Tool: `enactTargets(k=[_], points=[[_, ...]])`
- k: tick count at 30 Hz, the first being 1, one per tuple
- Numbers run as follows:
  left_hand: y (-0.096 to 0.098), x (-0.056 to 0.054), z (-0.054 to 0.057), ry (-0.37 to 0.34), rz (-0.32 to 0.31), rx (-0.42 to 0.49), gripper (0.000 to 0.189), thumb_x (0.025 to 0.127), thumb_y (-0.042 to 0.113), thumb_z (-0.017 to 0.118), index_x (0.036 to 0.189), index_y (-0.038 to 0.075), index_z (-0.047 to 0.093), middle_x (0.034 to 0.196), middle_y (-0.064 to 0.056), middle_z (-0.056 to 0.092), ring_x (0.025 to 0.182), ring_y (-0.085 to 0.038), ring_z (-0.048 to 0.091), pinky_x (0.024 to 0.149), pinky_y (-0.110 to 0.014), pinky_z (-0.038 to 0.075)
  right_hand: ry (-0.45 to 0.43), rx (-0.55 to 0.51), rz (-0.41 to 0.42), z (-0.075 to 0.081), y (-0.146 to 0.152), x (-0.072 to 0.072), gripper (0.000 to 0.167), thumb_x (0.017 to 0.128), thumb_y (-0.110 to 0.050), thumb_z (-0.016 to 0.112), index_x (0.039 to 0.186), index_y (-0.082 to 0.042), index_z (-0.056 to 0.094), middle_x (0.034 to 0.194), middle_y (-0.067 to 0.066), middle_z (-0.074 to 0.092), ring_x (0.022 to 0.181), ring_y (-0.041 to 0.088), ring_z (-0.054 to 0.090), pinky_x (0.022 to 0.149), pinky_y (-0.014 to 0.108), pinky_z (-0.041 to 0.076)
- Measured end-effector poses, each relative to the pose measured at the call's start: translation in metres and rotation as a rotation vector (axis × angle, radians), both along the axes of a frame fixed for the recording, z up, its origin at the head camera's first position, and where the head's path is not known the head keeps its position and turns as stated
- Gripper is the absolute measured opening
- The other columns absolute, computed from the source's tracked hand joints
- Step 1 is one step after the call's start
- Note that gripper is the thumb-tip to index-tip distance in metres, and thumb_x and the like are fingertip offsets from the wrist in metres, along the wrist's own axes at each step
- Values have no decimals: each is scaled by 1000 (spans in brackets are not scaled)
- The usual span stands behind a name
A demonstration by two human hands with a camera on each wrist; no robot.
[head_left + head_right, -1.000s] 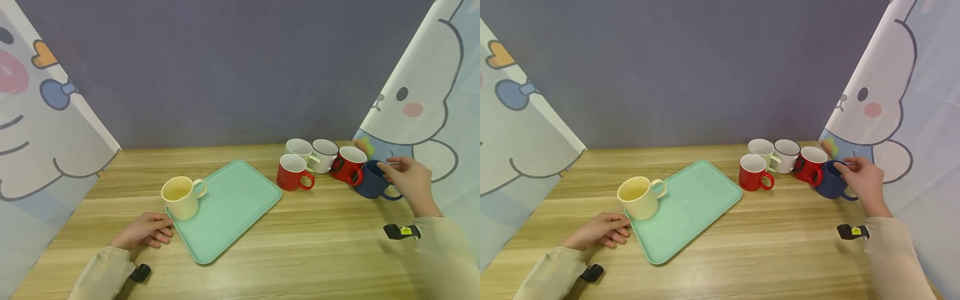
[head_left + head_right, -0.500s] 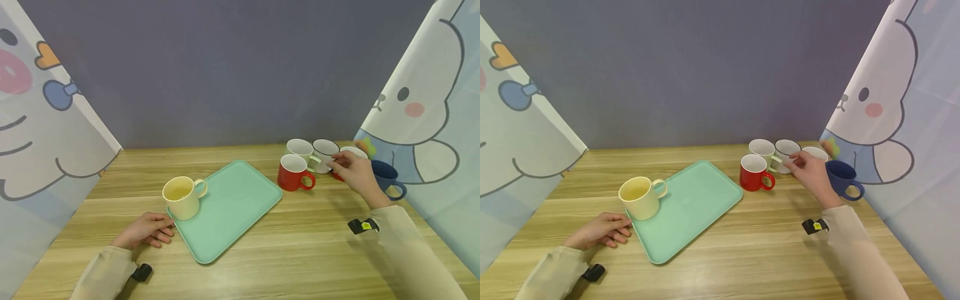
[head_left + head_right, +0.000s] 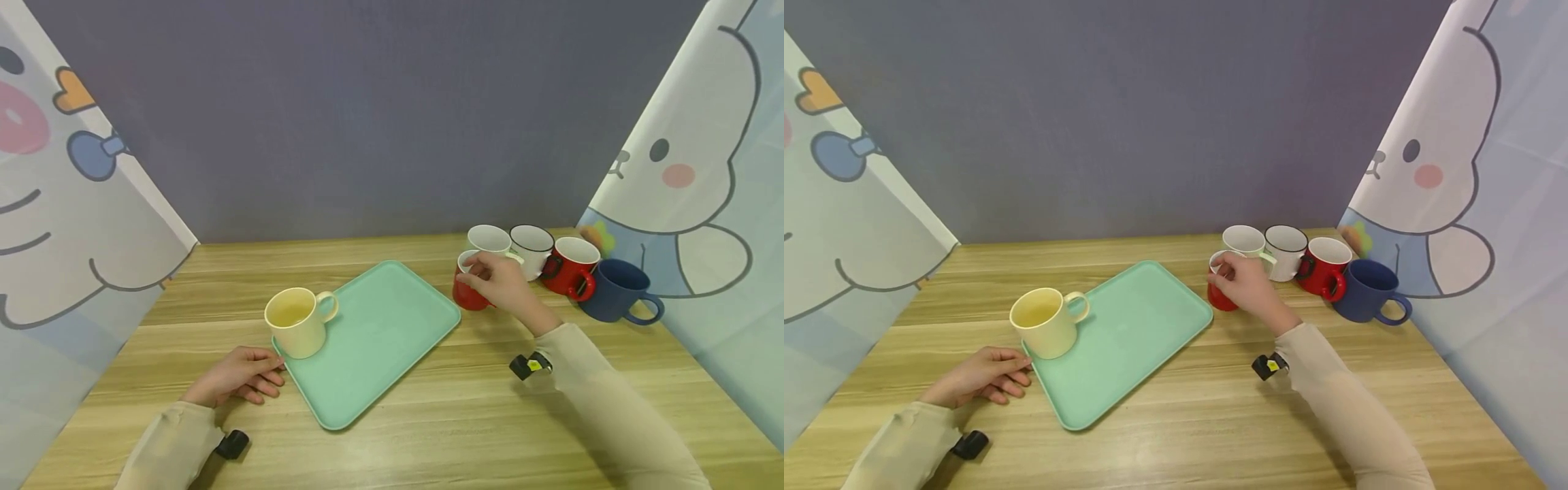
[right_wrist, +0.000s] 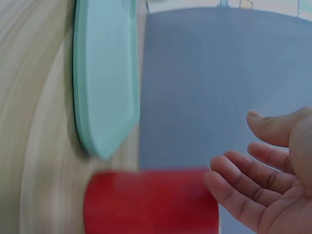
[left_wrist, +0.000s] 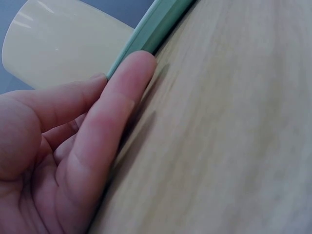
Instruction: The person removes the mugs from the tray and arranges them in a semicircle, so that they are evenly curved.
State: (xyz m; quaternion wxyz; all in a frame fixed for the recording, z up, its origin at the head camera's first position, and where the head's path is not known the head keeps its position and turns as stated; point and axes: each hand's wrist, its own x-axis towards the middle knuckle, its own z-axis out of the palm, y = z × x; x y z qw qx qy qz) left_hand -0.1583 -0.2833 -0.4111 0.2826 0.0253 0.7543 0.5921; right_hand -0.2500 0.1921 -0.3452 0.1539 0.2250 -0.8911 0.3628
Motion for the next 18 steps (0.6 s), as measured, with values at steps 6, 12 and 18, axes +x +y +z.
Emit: enactTargets(k=[6,12,18], points=[[0,-1,-1,5,-9,12,31,105,22,54,112,-6,64,87,-4,72,74,-15,72,60,-29,60,-27,0,122,-8,-32,-2,20,86,-5,77,100,4,67,79,7,69,68,19,66,64,33,55],[-2,-2,-1,5,-11,4,32,104,23,54,113,-7,63,88,-5,71,75,-15,72,61,-29,60,-83,7,193,-16,-63,-7,19,88,-12,77,101,0,69,77,0,68,67,12,62,63,28,52],[-2,-3,-1,5,-10,2,32,104,22,54,113,-7,64,88,-5,72,74,-15,72,61,-29,60,-115,21,273,-22,-93,-8,20,90,-13,74,103,0,68,79,1,69,67,9,62,62,25,53]])
